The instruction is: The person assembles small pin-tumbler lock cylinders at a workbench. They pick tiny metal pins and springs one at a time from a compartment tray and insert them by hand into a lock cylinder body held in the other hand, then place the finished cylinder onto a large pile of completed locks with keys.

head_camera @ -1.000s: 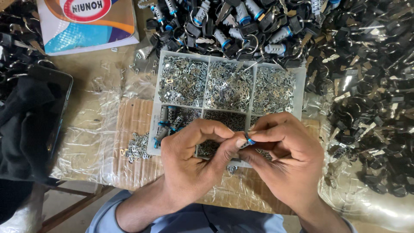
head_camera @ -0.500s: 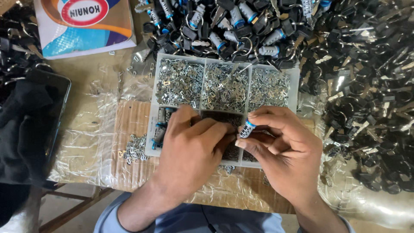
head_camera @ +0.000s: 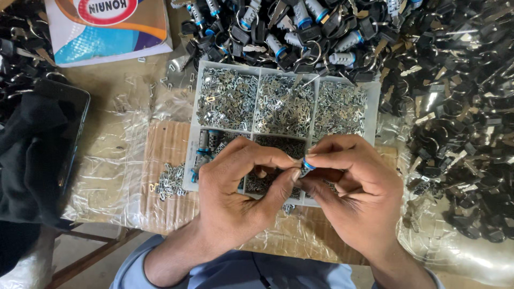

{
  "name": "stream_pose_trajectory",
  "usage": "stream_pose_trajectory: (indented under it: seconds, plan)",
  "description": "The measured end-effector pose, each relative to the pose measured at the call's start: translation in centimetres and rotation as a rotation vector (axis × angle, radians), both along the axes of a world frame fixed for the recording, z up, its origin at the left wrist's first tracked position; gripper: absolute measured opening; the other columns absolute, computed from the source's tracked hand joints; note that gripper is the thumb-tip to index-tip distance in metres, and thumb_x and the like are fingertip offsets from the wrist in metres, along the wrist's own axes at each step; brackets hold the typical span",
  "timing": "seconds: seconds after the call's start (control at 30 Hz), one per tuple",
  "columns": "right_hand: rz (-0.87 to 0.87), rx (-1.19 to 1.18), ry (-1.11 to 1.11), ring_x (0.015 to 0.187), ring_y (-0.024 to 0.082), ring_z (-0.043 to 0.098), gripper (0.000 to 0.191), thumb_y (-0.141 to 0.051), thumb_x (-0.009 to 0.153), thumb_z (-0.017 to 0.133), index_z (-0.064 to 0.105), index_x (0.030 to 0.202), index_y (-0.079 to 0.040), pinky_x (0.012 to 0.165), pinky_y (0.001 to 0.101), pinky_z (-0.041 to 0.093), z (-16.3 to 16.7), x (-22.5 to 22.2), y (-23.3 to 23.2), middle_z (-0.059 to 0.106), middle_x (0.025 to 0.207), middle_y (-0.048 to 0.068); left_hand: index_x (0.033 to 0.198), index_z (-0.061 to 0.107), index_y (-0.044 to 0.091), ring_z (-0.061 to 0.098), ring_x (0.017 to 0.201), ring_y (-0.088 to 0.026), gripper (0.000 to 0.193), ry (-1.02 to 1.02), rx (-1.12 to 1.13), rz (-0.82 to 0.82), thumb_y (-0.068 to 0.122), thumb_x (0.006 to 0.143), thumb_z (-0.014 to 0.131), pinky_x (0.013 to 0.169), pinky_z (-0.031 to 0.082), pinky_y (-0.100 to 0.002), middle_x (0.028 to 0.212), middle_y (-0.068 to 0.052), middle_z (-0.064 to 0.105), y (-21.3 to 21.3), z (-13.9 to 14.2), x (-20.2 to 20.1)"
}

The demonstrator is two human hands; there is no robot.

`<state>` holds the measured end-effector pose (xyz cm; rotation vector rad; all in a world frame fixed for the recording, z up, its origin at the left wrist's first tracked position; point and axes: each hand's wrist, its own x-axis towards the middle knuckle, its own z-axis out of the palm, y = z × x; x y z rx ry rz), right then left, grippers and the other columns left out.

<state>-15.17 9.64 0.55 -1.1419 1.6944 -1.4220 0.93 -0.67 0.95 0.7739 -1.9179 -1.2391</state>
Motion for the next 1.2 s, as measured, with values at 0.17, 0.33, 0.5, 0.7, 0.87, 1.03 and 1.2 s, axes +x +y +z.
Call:
stream_pose_trajectory:
  seconds: [0.17, 0.33, 0.5, 0.7, 0.87, 1.03, 1.2]
  plan:
    - [0.05, -0.062, 0.138, 0.103, 0.015, 0.073, 0.034, 0.014, 0.081, 0.08, 0.072, 0.11, -0.001, 0.083, 0.0197, 0.063, -0.05, -0.01, 0.04, 0.065, 0.119, 0.011, 0.097, 0.073, 0.005, 0.068, 0.076, -0.01, 0.016, -0.06, 0.047, -0.022, 0.002, 0.085, 0.084, 0.067, 0.056, -0.024, 0.084, -0.002, 0.074, -0.11, -0.23, 0.21]
    - [0.018, -0.014, -0.018, 0.1, 0.015, 0.076, 0.034, 0.014, 0.08, 0.079, 0.071, 0.11, -0.001, 0.077, 0.0192, 0.068, -0.23, -0.12, -0.08, 0.066, 0.119, 0.012, 0.099, 0.07, 0.003, 0.073, 0.081, -0.007, 0.014, 0.051, 0.216, -0.065, 0.001, 0.091, 0.081, 0.071, 0.062, -0.021, 0.09, -0.005, 0.075, -0.1, -0.66, 0.15]
    - [0.023, -0.019, 0.038, 0.101, 0.014, 0.075, 0.031, 0.013, 0.081, 0.079, 0.071, 0.107, -0.001, 0.076, 0.0193, 0.067, -0.11, -0.07, -0.05, 0.066, 0.118, 0.012, 0.099, 0.066, 0.002, 0.075, 0.082, -0.006, 0.018, 0.029, 0.219, -0.057, 0.002, 0.088, 0.081, 0.072, 0.062, -0.021, 0.091, -0.005, 0.077, -0.13, -0.54, 0.17]
    - [0.005, -0.082, -0.053, 0.084, 0.01, 0.077, 0.032, 0.013, 0.084, 0.077, 0.068, 0.112, 0.003, 0.06, 0.0158, 0.066, -0.32, -0.43, -0.72, 0.072, 0.113, 0.012, 0.103, 0.07, 0.008, 0.065, 0.081, -0.017, 0.026, -0.147, -0.272, -0.014, 0.004, 0.082, 0.086, 0.072, 0.052, -0.031, 0.095, -0.003, 0.075, -0.94, -0.26, -0.05]
    - [-0.025, -0.049, -0.09, 0.106, 0.015, 0.073, 0.039, 0.016, 0.084, 0.075, 0.065, 0.12, 0.004, 0.082, 0.0213, 0.066, -0.23, -0.39, -0.49, 0.066, 0.123, 0.013, 0.102, 0.073, 0.005, 0.061, 0.079, -0.027, 0.031, -0.301, -0.393, -0.106, 0.001, 0.073, 0.082, 0.08, 0.05, -0.042, 0.094, -0.007, 0.075, -0.85, -0.05, -0.33]
    - [-0.019, -0.03, -0.081, 0.107, 0.017, 0.074, 0.036, 0.018, 0.086, 0.072, 0.066, 0.118, 0.004, 0.089, 0.023, 0.067, -0.07, -0.11, -0.21, 0.064, 0.126, 0.014, 0.104, 0.075, 0.008, 0.065, 0.08, -0.015, 0.022, -0.083, -0.116, -0.035, 0.004, 0.085, 0.084, 0.069, 0.053, -0.027, 0.098, -0.002, 0.077, -0.68, 0.16, 0.04]
    - [-0.007, -0.004, -0.039, 0.104, 0.017, 0.075, 0.035, 0.02, 0.084, 0.071, 0.067, 0.115, 0.003, 0.082, 0.0209, 0.068, 0.05, -0.13, -0.16, 0.064, 0.128, 0.015, 0.101, 0.075, 0.006, 0.069, 0.079, -0.009, 0.018, -0.052, 0.065, -0.015, 0.003, 0.085, 0.082, 0.067, 0.057, -0.023, 0.092, -0.004, 0.074, -0.27, 0.22, 0.13]
